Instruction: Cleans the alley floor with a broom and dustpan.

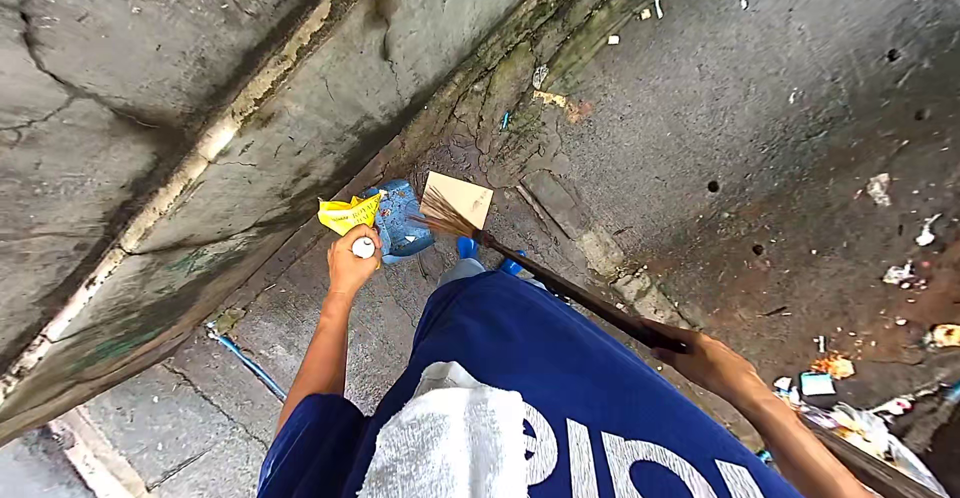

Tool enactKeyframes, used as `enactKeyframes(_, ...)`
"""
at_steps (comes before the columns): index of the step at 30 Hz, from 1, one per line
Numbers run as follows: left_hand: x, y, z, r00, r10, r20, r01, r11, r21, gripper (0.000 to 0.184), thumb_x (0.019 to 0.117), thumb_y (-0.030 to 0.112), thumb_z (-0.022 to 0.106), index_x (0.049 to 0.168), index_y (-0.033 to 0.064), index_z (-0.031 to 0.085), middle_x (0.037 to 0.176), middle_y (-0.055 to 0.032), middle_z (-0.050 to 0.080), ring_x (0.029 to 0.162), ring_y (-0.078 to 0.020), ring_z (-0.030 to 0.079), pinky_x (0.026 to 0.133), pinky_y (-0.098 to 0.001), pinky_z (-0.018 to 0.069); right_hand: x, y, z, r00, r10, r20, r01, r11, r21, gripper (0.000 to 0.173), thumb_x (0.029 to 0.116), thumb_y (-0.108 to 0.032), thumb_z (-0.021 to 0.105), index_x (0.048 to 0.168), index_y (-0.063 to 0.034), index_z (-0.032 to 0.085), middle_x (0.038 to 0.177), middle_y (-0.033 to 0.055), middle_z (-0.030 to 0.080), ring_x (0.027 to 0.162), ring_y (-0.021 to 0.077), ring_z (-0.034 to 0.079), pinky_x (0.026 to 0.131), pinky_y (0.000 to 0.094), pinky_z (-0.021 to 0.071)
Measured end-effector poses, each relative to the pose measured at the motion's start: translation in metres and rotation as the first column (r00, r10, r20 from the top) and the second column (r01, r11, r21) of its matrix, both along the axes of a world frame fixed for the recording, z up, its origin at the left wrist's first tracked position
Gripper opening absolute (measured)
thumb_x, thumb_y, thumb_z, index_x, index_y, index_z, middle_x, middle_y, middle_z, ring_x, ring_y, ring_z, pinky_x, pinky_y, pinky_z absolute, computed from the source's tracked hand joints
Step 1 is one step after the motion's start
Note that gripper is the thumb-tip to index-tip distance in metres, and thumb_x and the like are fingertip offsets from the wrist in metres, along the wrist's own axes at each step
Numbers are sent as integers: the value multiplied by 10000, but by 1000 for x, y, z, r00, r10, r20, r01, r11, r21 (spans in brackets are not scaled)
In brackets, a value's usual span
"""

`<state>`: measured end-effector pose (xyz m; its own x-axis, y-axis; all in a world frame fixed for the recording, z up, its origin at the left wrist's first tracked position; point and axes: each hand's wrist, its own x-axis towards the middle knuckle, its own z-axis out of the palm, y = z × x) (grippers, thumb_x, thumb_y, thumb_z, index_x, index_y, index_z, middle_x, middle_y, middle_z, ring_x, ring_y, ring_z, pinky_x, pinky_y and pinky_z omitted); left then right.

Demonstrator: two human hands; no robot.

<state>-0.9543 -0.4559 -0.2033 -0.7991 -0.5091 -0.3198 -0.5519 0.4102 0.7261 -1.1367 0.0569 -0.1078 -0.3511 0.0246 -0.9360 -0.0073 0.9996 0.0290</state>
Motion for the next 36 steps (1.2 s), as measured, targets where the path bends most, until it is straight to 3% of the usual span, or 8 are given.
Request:
enactKeyframes(6,-3,0,21,987,-109,-116,118,990,72,131,741,-28,665,872,-19,661,955,-147,716,983,-277,693,913,-513,541,28,3,-8,984,-30,-178,64,980,190,555,1019,-206,614,1555,-277,489,1304,297,657,1180,560,616,923,776,439)
enactKeyframes(10,-16,6,9,963,-90,-253,151,961,232,110,715,-92,629,805,-40,592,949,-122,691,1045,-212,681,1004,-412,538,33,-11,-37,988,-86,-131,120,953,278,537,1012,-181,575,1540,-240,497,1358,290,627,1234,542,593,941,751,444)
enactKeyframes(17,-77,30,-36,905,-143,-401,279,911,303,141,721,-91,646,848,-39,616,913,-54,702,1005,-178,698,996,-407,563,53,-40,-20,982,-182,-44,187,964,188,550,1033,-184,555,1571,-221,449,1437,248,584,1226,525,600,933,727,470)
enactKeyframes(20,-119,55,-49,840,-297,-454,447,854,267,150,733,-81,672,860,-64,594,890,-16,674,974,-73,666,1018,-312,528,71,-35,-23,955,-282,-97,294,941,166,592,990,-130,604,1558,-225,465,1427,223,595,1154,521,632,867,719,506)
enactKeyframes(22,-135,81,-50,816,-382,-435,506,834,218,164,736,-52,689,858,-102,591,878,-37,667,947,-30,647,987,-243,512,80,-29,-18,938,-331,-105,341,934,102,551,1032,-97,526,1568,-201,451,1422,250,587,1149,539,625,864,722,502)
enactKeyframes(25,-152,114,-36,789,-482,-382,567,810,150,192,753,-32,690,873,-149,597,895,-104,671,962,-44,645,1000,-231,495,84,-27,-13,922,-386,-18,385,923,-13,474,1110,-102,351,1578,-123,420,1462,294,538,1238,562,571,946,727,456)
enactKeyframes(29,-167,153,-13,713,-575,-401,660,743,108,168,740,-33,696,839,-117,589,864,-67,660,939,-13,638,974,-208,500,108,-6,-14,899,-437,-10,434,894,-111,418,1077,-71,433,1489,-46,498,1380,323,572,1197,559,586,903,722,479)
enactKeyframes(36,-188,237,33,585,-689,-428,782,619,72,141,723,-65,704,801,-21,595,835,44,669,947,13,653,1011,-235,517,171,87,5,773,-635,-17,628,768,-121,432,1102,-125,393,1520,-150,503,1422,256,587,1245,514,590,947,700,481)
